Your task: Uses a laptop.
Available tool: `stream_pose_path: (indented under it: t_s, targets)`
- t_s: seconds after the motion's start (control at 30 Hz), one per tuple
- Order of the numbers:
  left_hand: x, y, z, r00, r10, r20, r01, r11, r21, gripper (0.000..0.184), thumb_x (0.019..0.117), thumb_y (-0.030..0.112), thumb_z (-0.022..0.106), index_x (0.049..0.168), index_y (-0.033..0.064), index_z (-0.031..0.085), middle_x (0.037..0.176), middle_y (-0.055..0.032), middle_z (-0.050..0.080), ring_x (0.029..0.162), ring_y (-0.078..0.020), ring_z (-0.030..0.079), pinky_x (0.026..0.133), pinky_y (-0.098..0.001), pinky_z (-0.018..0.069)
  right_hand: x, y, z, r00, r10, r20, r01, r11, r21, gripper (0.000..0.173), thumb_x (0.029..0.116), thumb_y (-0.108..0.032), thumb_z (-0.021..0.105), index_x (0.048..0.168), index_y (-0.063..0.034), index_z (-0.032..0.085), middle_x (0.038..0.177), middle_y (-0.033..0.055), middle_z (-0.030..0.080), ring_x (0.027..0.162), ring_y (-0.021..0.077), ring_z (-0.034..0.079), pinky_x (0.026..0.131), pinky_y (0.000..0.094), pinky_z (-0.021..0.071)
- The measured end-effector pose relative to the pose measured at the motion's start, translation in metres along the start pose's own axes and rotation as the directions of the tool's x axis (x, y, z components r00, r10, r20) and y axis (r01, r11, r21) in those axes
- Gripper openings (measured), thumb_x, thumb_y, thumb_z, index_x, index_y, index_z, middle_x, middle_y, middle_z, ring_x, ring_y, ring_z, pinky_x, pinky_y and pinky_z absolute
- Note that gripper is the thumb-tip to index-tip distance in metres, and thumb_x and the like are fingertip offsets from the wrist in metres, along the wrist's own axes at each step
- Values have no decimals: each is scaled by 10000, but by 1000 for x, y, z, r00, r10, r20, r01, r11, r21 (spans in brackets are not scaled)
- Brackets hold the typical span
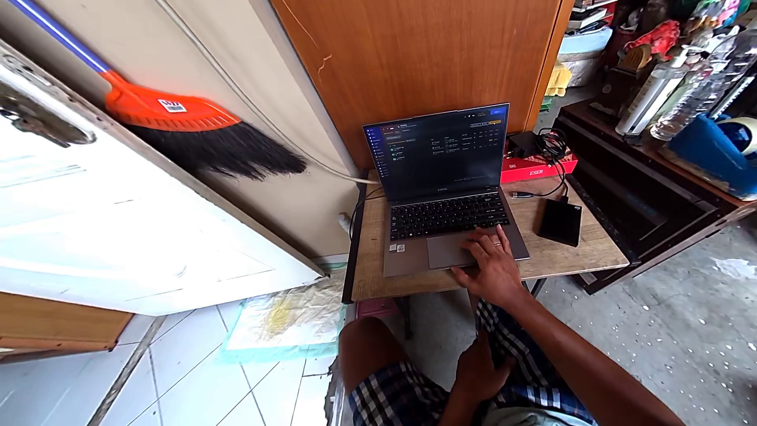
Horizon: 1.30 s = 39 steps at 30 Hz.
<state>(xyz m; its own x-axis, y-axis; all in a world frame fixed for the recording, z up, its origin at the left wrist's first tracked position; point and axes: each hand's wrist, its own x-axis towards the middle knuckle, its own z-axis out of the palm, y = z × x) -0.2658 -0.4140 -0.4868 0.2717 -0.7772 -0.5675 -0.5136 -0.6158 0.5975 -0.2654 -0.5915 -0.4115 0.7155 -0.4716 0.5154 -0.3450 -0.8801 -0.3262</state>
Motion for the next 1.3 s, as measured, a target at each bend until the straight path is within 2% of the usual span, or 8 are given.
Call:
stream_pose_path:
  t_s: [0.7,0.93,1.07,1.13,1.2,1.3]
  targets:
    - [-1,0,1,1000,7,-11,-7,1000,-1,869,914,650,601,1513,54,401,1281,-181,656,1148,-327,669,966,-548,538,-1,1,1,1000,7,-9,-7,1000,6,557,886,-624,624,1176,-158,720,1317,56,677,1396,278,510,1248,593,206]
    - [-1,0,0,1000,12,-8,-12,1000,3,873,920,642,597,1517,40,389,1301,-191,644,1172,-331,658,979,-549,531,-1,1,1,1000,0,-19,0,1000,13,510,889,-618,625,1081,-161,745,1316,59,680,1397,285,508,1244,609,194]
    - [-1,1,0,1000,11,-9,-11,1000,4,873,924,640,591,1520,36,384,1310,-191,640,1181,-330,654,983,-546,529,2,2,-3,989,-84,124,85,996,-9,449,999,-572,506,1231,-247,711,1428,74,605,1486,307,396,1246,660,125]
    - [-1,1,0,1000,10,-6,-10,1000,3,876,919,637,596,1523,39,382,1311,-191,640,1178,-329,656,983,-548,529,2,1,-4,985,-97,144,100,995,-15,446,1013,-562,486,1268,-258,690,1460,63,582,1504,295,369,1250,657,106]
    - [0,0,0,1000,15,-9,-15,1000,-4,875,915,635,601,1521,41,385,1304,-188,645,1172,-327,659,980,-551,531,1,1,-2,994,-71,88,71,997,-2,471,979,-577,540,1239,-220,706,1429,59,609,1481,286,409,1256,635,133]
    - [0,0,0,1000,14,-7,-14,1000,0,877,916,642,596,1522,44,386,1306,-186,645,1174,-326,659,981,-549,531,-1,2,1,999,-26,-33,27,999,26,491,903,-608,637,1081,-164,747,1328,56,675,1418,284,488,1250,613,186]
